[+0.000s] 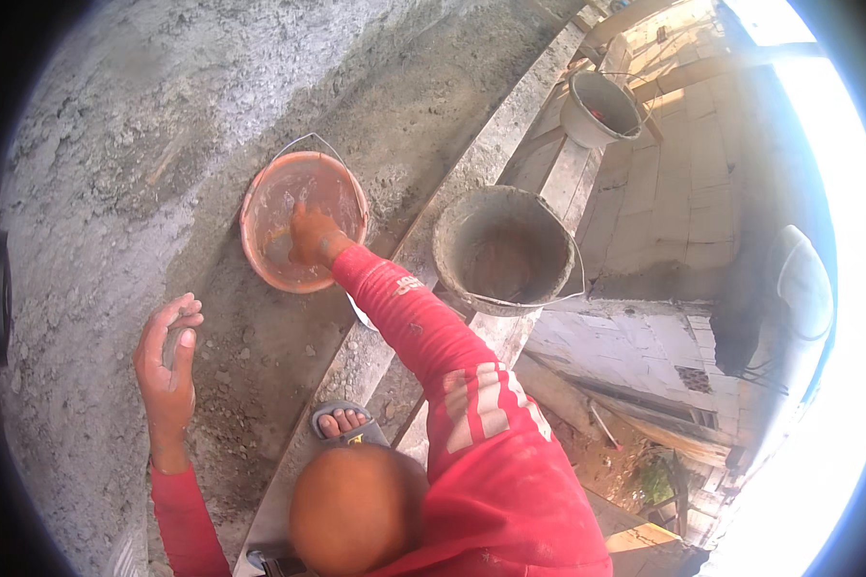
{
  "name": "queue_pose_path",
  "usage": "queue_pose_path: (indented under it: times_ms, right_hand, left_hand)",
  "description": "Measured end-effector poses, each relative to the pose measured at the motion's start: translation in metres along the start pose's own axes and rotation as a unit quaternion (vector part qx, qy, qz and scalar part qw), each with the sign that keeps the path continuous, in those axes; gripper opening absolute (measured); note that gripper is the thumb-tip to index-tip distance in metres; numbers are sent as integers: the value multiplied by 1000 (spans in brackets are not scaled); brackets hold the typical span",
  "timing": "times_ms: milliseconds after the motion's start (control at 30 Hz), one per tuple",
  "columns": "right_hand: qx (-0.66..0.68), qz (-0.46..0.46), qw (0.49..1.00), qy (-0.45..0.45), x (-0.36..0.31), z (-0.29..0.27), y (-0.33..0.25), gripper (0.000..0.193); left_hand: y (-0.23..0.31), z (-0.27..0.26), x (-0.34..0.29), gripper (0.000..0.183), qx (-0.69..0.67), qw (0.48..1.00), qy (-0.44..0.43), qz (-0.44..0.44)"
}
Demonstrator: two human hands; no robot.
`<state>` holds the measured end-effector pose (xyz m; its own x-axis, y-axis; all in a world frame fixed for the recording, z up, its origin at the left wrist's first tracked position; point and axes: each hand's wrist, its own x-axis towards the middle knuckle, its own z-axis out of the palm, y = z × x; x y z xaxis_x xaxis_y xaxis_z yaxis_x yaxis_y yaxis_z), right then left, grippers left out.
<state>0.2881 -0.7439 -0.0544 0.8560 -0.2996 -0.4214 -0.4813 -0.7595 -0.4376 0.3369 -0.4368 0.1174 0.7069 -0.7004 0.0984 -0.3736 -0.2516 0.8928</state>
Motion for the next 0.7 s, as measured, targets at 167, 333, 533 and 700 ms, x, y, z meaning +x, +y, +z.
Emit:
queue_pose_path:
  times_ms: [167, 333, 533, 700]
  right_hand:
    - [-22, -23, 1000, 0, 12, 12, 13, 86]
    - [-109, -61, 987, -106, 46, 28, 14, 67]
    - [-212, -225, 939, -149, 78, 34, 7, 47]
    - [-258, -194, 919, -225, 94, 44, 20, 47]
  left_hand:
    - [33, -15, 30, 28, 224, 960, 89, 139]
    - [28, -34, 16, 34, 234, 937, 207, 157]
    - [10, -45, -14, 35, 186, 945, 246, 108]
    - [0, -36, -41, 31, 150, 957, 241, 57]
